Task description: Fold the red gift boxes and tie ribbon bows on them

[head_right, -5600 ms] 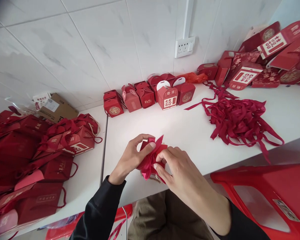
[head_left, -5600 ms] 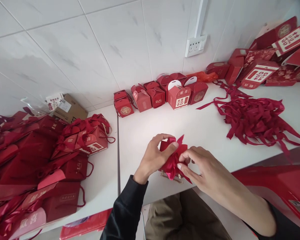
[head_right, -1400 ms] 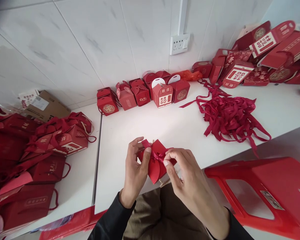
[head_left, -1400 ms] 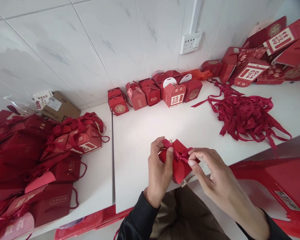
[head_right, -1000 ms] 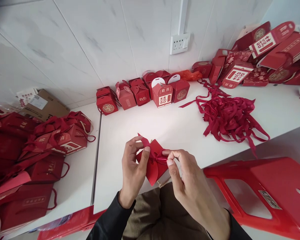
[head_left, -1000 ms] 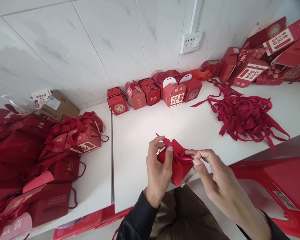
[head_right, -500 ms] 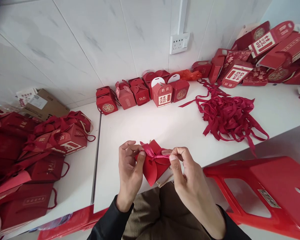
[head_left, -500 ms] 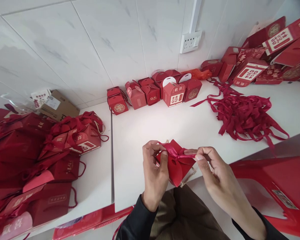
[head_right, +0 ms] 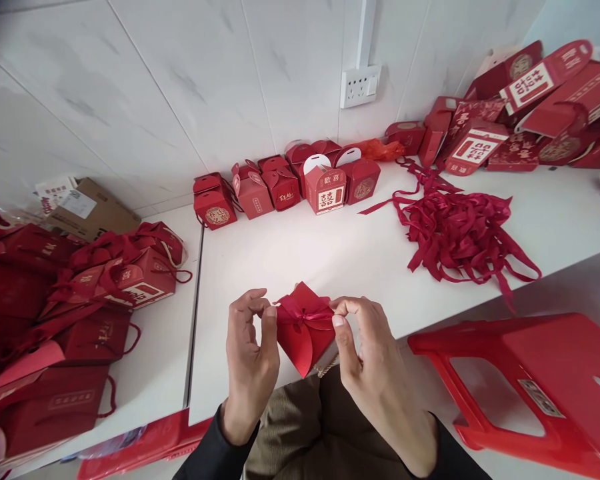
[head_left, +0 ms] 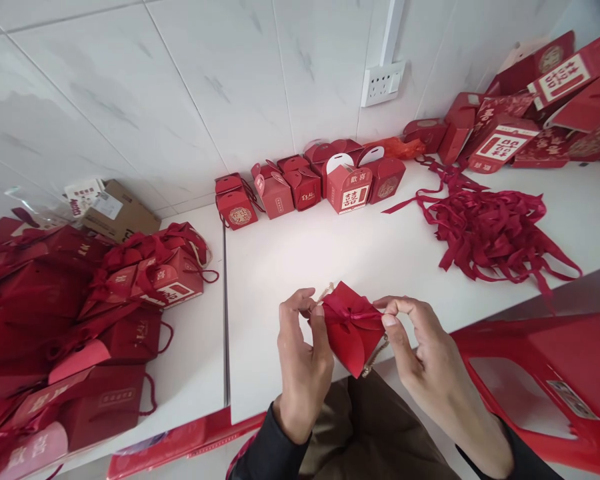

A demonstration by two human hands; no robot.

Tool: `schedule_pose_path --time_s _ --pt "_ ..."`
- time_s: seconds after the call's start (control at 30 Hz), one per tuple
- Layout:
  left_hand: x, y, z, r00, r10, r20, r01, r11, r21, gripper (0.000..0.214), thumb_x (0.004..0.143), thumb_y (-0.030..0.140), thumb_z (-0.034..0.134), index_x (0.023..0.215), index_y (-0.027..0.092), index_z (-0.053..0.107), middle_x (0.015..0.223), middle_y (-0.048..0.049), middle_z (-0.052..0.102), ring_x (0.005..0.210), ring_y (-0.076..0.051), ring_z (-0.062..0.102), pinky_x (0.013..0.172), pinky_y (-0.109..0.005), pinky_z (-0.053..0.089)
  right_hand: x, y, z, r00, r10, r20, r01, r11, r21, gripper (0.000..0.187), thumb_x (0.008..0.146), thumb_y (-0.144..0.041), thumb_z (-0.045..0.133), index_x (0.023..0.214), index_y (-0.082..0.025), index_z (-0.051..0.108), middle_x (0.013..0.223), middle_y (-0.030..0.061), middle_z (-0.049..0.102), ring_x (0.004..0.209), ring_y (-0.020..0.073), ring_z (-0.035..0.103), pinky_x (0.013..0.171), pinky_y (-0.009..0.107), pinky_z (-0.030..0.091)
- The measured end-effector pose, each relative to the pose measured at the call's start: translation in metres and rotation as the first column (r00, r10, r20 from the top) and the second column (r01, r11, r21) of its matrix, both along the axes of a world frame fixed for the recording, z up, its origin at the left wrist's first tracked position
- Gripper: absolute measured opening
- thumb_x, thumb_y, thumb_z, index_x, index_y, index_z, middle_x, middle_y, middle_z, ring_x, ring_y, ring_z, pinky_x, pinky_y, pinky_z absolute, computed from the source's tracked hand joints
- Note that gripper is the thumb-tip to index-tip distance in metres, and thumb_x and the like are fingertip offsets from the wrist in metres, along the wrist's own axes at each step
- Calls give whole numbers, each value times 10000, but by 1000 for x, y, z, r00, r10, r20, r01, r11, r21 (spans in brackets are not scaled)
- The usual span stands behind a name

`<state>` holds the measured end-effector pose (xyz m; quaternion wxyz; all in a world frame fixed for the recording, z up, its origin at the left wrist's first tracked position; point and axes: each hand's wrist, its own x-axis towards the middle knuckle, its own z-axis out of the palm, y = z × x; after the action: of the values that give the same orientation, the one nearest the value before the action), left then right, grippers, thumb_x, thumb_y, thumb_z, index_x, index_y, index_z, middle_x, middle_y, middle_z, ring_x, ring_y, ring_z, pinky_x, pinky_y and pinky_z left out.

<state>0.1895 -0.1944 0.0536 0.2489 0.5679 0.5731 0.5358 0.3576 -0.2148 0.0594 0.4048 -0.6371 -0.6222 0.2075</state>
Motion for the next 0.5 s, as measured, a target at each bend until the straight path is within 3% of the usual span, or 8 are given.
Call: schedule_pose_path --time_s 0.13,0.27,0.37,0.43,0.5 --pt "0 2 -2 1000 16 2 -16 999 -38 155 1032 303 496 1163 234 542 1047 -62 598 953 -179 613 845 -315 492 -2 -2 4 997 -34 -76 25 993 -119 312 1035 -534 412 1043 -259 559 1113 73 679 768 206 658 439 280 409" --pt "-6 2 1 992 30 119 -28 1000 -12 221 1017 371 533 1201 248 547 1038 -54 608 974 -187 616 913 -344 491 1 -3 4 983 -47 -180 18 988 -156 293 1023 -554 464 1098 -291 570 1245 46 670 664 165 639 432 271 436" --pt "-12 -13 3 978 61 200 -50 997 -59 306 1010 404 533 1289 278 510 1154 -73 609 1108 -228 602 1004 -406 482 6 -3 1 960 -86 -265 64 994 -93 287 1020 -538 489 1136 -286 565 1204 75 686 881 224 701 523 271 522" --pt "-12 -30 1 980 19 199 2 995 -103 416 980 402 575 1369 292 477 1338 -100 563 1268 -286 546 1094 -485 443 9 -4 -1 948 -125 -293 111 992 -62 280 1018 -533 497 1127 -284 562 1156 91 694 1054 270 686 603 287 563" --pt "-8 -46 0 977 -65 203 95 986 -138 643 875 356 717 1451 294 438 1488 -117 480 1407 -356 445 1168 -563 384 13 -7 -4 952 -138 -275 121 989 -80 261 1014 -531 505 1129 -305 567 1157 90 695 1104 282 674 681 318 589"
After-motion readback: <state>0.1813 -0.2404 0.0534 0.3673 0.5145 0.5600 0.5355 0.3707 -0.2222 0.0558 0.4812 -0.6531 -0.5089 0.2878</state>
